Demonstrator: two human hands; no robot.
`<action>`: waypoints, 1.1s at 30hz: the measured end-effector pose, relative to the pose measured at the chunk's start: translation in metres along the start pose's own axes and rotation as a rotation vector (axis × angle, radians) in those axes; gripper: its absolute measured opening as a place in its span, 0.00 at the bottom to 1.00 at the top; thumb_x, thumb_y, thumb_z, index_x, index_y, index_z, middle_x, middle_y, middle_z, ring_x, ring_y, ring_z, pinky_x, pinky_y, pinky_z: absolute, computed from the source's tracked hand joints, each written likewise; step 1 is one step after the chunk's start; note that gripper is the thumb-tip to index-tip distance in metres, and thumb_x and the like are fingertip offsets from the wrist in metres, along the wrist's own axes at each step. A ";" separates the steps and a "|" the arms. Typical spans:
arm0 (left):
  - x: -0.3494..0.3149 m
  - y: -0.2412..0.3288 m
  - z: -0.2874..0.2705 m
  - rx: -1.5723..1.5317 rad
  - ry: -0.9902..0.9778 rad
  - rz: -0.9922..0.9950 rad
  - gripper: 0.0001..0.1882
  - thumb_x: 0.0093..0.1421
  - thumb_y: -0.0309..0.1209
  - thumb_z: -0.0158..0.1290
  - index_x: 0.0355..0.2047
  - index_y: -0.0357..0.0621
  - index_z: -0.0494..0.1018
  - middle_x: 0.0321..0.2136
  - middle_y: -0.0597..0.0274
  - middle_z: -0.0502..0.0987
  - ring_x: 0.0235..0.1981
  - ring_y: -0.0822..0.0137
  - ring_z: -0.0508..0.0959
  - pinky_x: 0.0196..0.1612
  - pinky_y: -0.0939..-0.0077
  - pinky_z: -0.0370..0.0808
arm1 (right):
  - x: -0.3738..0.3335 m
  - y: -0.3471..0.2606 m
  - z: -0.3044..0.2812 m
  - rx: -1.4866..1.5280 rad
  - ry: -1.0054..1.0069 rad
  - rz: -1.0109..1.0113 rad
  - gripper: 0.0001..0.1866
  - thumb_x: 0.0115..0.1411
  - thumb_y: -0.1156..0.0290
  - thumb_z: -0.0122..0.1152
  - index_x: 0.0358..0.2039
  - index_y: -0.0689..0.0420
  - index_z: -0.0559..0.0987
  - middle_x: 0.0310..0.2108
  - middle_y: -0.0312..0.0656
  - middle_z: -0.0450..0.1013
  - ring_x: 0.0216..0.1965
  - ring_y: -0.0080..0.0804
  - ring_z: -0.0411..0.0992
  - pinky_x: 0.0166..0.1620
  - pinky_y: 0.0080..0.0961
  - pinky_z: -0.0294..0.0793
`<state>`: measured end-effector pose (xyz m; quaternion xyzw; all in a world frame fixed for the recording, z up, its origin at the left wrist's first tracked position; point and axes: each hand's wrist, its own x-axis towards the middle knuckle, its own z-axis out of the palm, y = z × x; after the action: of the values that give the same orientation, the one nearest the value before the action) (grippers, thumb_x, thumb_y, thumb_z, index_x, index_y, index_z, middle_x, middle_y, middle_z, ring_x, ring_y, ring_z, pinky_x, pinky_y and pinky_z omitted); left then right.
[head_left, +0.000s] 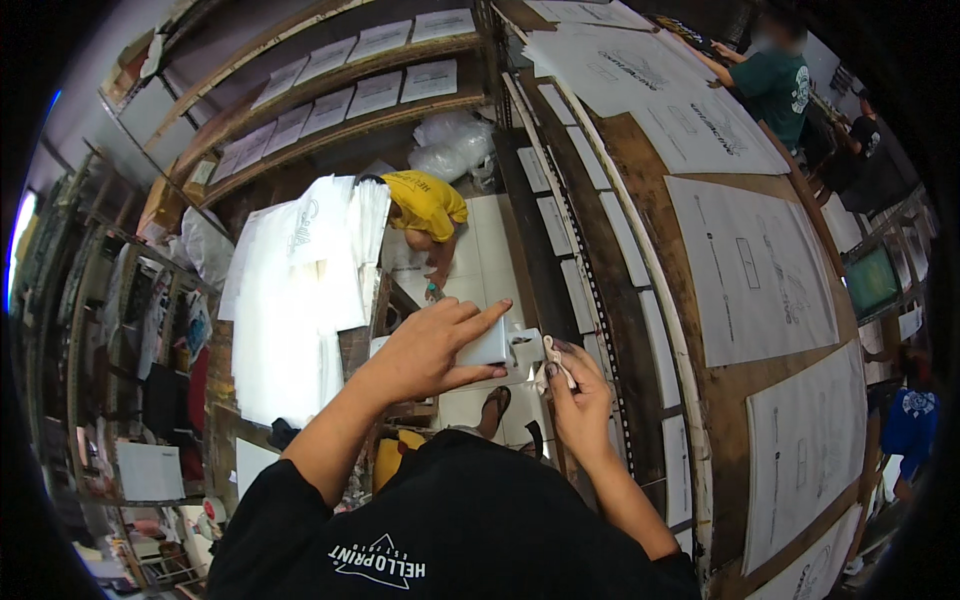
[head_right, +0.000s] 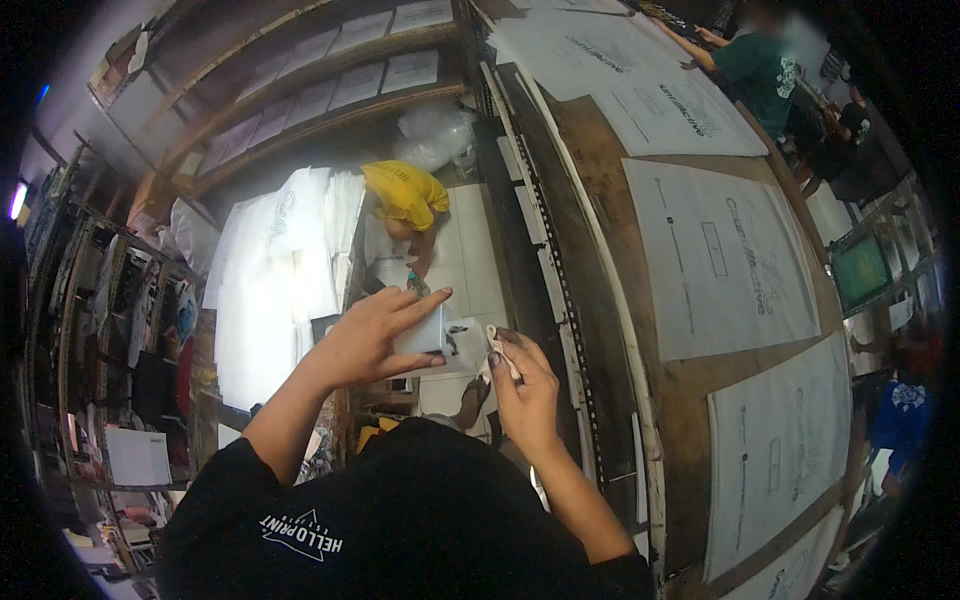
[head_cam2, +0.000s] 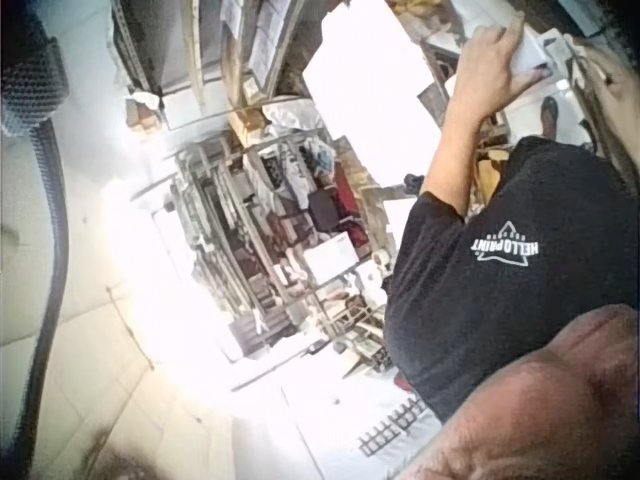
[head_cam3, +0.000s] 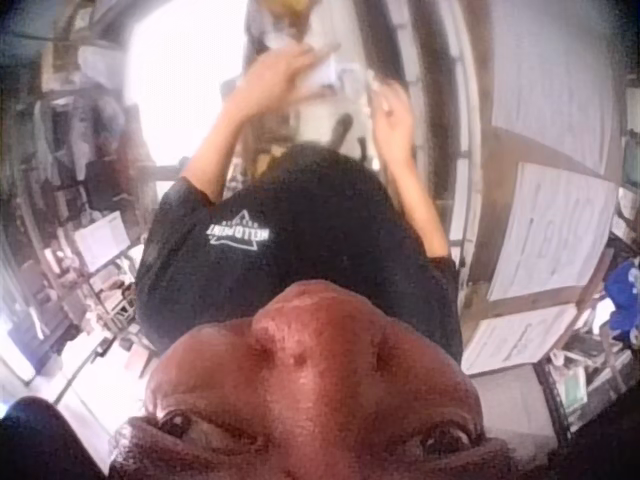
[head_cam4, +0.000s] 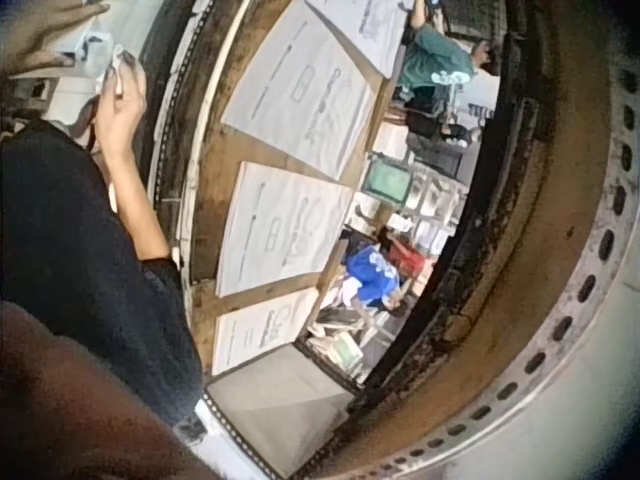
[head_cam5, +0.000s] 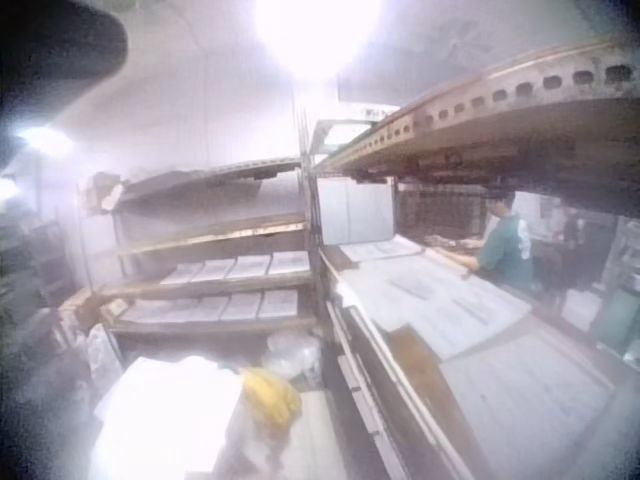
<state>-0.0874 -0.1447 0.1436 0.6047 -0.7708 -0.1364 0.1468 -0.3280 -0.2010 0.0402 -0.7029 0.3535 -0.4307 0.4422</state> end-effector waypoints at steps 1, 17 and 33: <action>0.001 -0.001 -0.001 0.010 -0.018 -0.006 0.45 0.60 0.50 0.64 0.72 0.45 0.61 0.40 0.51 0.73 0.42 0.51 0.73 0.48 0.59 0.73 | 0.001 -0.001 0.001 0.002 0.003 0.011 0.13 0.66 0.76 0.60 0.50 0.65 0.83 0.50 0.53 0.79 0.52 0.44 0.79 0.55 0.31 0.75; 0.032 -0.010 -0.035 0.187 -0.075 0.077 0.40 0.59 0.55 0.63 0.66 0.47 0.70 0.38 0.52 0.78 0.44 0.49 0.78 0.47 0.55 0.75 | 0.012 0.012 0.030 0.455 0.000 0.432 0.13 0.70 0.73 0.57 0.48 0.66 0.83 0.35 0.35 0.81 0.36 0.16 0.73 0.41 0.21 0.73; 0.017 -0.026 -0.044 0.137 -0.118 -0.024 0.42 0.58 0.57 0.64 0.67 0.47 0.70 0.45 0.48 0.80 0.49 0.48 0.79 0.53 0.56 0.76 | 0.015 0.003 0.047 0.689 -0.083 0.553 0.14 0.73 0.72 0.55 0.51 0.66 0.82 0.37 0.33 0.80 0.35 0.13 0.71 0.39 0.16 0.71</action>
<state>-0.0510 -0.1688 0.1748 0.6135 -0.7783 -0.1205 0.0579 -0.2792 -0.2003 0.0308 -0.4101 0.3462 -0.3602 0.7631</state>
